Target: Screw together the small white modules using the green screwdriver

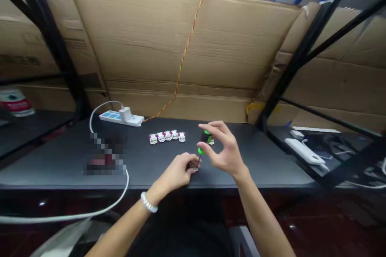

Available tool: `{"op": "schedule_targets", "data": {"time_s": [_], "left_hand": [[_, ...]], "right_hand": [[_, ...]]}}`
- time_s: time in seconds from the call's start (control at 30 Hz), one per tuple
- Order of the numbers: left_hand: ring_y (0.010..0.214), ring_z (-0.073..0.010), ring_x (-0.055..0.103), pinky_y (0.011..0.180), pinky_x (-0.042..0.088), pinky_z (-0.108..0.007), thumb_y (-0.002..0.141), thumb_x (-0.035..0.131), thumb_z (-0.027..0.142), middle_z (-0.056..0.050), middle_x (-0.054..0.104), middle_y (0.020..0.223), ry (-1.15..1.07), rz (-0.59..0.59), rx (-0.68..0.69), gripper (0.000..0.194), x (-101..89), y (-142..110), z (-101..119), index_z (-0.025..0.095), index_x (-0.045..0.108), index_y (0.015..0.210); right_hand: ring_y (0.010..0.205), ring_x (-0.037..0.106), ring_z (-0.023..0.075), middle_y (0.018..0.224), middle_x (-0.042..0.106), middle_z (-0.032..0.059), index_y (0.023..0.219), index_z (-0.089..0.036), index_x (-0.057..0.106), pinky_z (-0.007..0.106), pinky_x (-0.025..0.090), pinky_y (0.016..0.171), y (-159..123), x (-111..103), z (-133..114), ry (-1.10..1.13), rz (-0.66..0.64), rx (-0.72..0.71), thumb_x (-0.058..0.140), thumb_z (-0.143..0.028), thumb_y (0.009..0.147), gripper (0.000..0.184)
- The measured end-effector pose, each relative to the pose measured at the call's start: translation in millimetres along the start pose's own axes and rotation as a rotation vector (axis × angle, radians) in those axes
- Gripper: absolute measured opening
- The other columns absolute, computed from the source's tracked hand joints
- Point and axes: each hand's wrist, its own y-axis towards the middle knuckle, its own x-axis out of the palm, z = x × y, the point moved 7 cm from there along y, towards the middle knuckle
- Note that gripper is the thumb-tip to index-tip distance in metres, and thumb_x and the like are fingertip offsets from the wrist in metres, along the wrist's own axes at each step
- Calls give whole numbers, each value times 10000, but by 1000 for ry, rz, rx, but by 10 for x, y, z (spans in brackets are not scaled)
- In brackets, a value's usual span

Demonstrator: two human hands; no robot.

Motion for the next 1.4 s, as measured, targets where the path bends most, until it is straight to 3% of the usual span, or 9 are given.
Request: {"op": "schedule_targets", "data": {"time_s": [0.1, 0.3, 0.47, 0.63, 0.8, 0.97, 1.13, 1.3, 1.4], "left_hand": [[943, -215, 752, 904, 574, -322, 841, 663, -29, -57, 785, 1004, -11, -2, -5, 293, 0, -1, 7, 182, 766, 1017], [953, -219, 754, 913, 573, -331, 833, 658, -33, -55, 785, 1006, -2, 5, 3, 306, 0, 0, 4, 190, 765, 1014], [948, -212, 759, 905, 581, -321, 831, 652, -37, -59, 780, 1014, -32, 1, -4, 319, 12, 2, -19, 183, 765, 1033], [951, -220, 751, 901, 579, -330, 835, 663, -24, -58, 781, 1003, 21, 4, 2, 292, 9, 1, -10, 188, 766, 1008], [956, -214, 754, 925, 592, -331, 843, 647, -16, -61, 793, 1028, -12, 2, 4, 312, 10, -2, -9, 193, 765, 1042], [965, -223, 756, 921, 588, -342, 836, 651, -12, -58, 796, 1015, 3, 10, 14, 299, 13, 0, -33, 195, 763, 1019], [952, -214, 756, 899, 584, -323, 833, 650, -20, -59, 786, 1008, -3, 6, 14, 304, 20, -1, -34, 190, 766, 1019], [953, -217, 749, 893, 576, -324, 826, 643, -37, -58, 783, 1004, -1, 10, 6, 324, 11, -2, -24, 188, 767, 1024], [953, -225, 744, 900, 572, -333, 843, 657, -18, -65, 783, 1000, 21, 8, 4, 279, 5, 1, -13, 183, 768, 1000]], "right_hand": [[1125, 757, 256, 1370, 713, 126, 1504, -288, 616, 453, 635, 996, -25, 46, 19, 134, -99, 35, 590, -270, 1053, 452], [865, 699, 219, 1085, 725, 83, 1310, -276, 747, 372, 638, 754, -33, -58, 54, -39, 7, 31, 806, -325, 933, 384], [1103, 753, 250, 1369, 715, 112, 1529, -316, 597, 451, 634, 989, -59, 33, 81, 182, -119, 61, 599, -249, 1053, 480], [848, 695, 213, 1057, 723, 70, 1286, -294, 759, 355, 620, 717, -18, -30, 44, -14, 1, 21, 818, -318, 925, 367], [1161, 738, 263, 1394, 703, 119, 1490, -306, 636, 463, 630, 1001, -12, 7, 34, 129, -110, 37, 581, -263, 1055, 441], [797, 695, 209, 961, 735, 49, 1224, -296, 787, 355, 627, 711, 0, -87, -19, -49, 3, -5, 861, -355, 895, 342], [1125, 743, 263, 1344, 729, 113, 1537, -299, 586, 434, 636, 965, -53, -2, 13, 63, -98, 28, 629, -280, 1040, 500], [802, 692, 196, 1054, 746, 64, 1269, -282, 745, 342, 622, 707, -50, -38, 90, -21, -5, 70, 793, -347, 954, 325], [856, 695, 212, 1123, 716, 87, 1360, -282, 710, 366, 634, 743, -38, -30, 73, -75, 0, 48, 784, -365, 953, 422]]}}
